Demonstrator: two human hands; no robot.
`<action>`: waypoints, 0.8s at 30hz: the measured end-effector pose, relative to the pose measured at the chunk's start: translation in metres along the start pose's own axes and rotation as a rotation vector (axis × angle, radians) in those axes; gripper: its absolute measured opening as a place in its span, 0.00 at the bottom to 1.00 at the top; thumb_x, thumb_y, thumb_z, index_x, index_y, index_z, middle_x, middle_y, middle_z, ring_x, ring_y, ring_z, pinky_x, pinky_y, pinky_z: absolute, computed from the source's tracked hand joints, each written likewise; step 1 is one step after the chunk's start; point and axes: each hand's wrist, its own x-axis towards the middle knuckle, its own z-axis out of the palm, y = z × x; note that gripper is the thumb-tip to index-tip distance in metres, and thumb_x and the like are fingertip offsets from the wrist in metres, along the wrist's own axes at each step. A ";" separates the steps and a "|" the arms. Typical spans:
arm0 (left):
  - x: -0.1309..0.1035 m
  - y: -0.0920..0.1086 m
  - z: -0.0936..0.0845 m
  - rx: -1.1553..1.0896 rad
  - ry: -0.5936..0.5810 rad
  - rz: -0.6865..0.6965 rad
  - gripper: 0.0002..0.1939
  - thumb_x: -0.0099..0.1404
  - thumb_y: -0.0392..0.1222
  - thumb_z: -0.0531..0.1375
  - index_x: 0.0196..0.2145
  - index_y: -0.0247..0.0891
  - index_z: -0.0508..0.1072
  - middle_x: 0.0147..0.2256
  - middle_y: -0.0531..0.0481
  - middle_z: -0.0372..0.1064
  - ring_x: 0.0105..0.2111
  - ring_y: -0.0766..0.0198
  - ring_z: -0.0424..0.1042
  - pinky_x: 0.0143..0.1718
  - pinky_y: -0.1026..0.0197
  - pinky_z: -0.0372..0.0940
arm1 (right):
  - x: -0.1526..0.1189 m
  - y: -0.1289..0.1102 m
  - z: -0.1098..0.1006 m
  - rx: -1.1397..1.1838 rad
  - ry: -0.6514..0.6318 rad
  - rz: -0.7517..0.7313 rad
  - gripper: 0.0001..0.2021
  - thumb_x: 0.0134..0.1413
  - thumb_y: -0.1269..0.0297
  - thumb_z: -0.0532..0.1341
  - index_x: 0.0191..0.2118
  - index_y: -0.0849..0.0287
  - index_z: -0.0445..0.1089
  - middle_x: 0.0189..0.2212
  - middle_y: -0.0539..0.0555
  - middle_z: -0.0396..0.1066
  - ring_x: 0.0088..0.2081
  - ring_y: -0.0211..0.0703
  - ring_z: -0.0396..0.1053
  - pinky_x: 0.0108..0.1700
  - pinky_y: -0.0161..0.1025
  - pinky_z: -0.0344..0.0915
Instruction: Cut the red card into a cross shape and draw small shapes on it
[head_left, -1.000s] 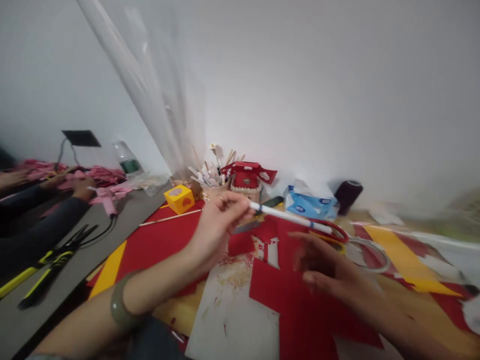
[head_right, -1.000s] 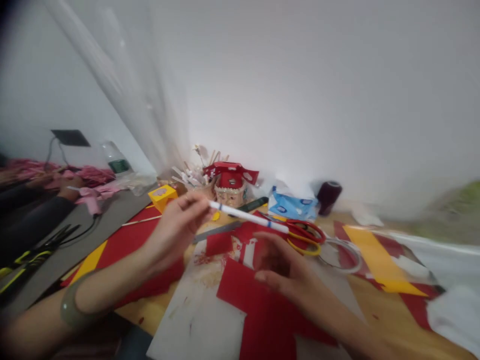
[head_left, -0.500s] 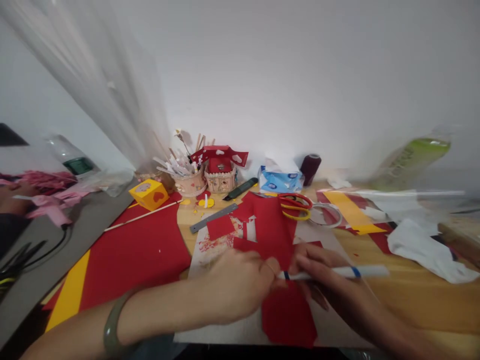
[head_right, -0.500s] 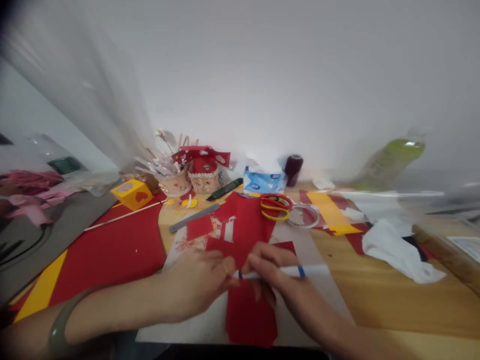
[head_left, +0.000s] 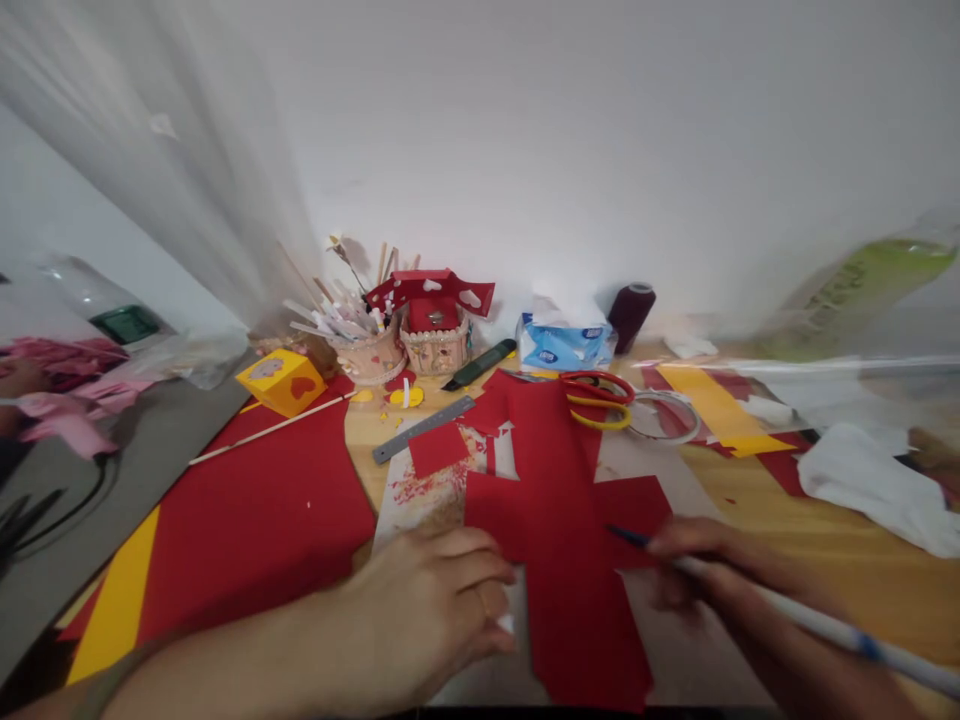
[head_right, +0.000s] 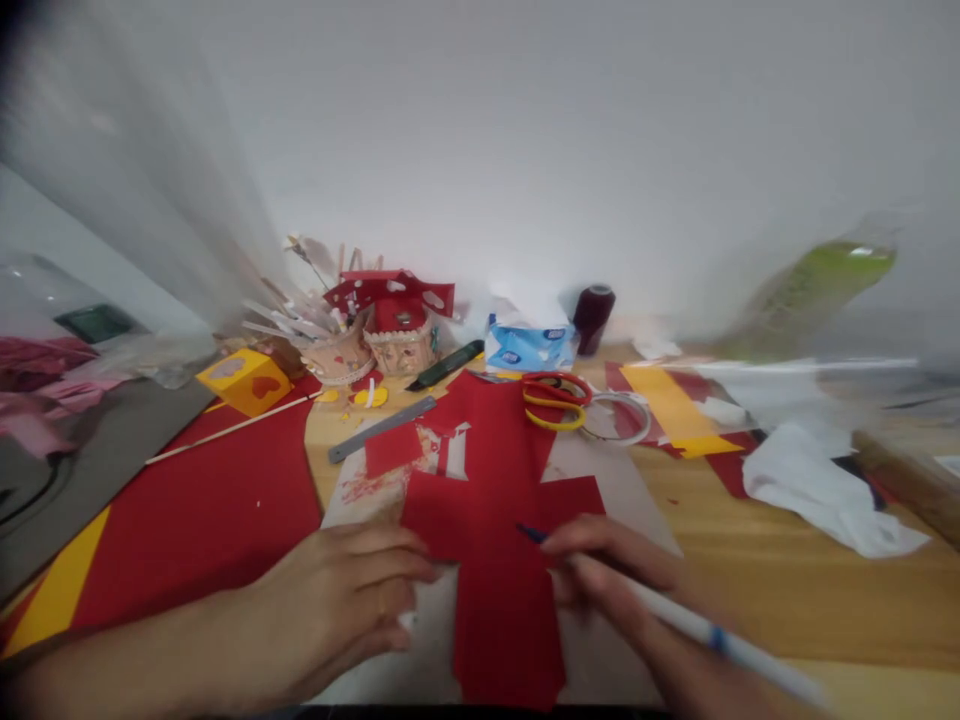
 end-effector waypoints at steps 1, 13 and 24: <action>0.004 -0.006 0.009 0.038 0.019 0.059 0.18 0.76 0.45 0.48 0.37 0.35 0.74 0.45 0.46 0.79 0.47 0.56 0.76 0.51 0.54 0.69 | 0.005 0.002 0.006 -0.005 -0.024 0.009 0.19 0.55 0.41 0.62 0.35 0.51 0.78 0.31 0.56 0.77 0.33 0.52 0.74 0.35 0.42 0.72; 0.027 -0.007 0.080 0.404 0.134 0.093 0.13 0.73 0.43 0.54 0.37 0.33 0.74 0.46 0.37 0.78 0.45 0.49 0.79 0.31 0.57 0.76 | 0.076 0.029 0.012 0.237 0.006 0.116 0.19 0.55 0.47 0.63 0.26 0.57 0.71 0.17 0.46 0.63 0.22 0.37 0.58 0.24 0.34 0.51; 0.046 -0.010 0.084 0.459 0.269 0.090 0.10 0.69 0.36 0.53 0.34 0.32 0.73 0.39 0.36 0.80 0.37 0.52 0.81 0.24 0.59 0.74 | 0.097 -0.003 0.048 0.048 -0.177 -0.027 0.12 0.55 0.57 0.64 0.27 0.56 0.66 0.21 0.46 0.63 0.23 0.36 0.56 0.23 0.34 0.52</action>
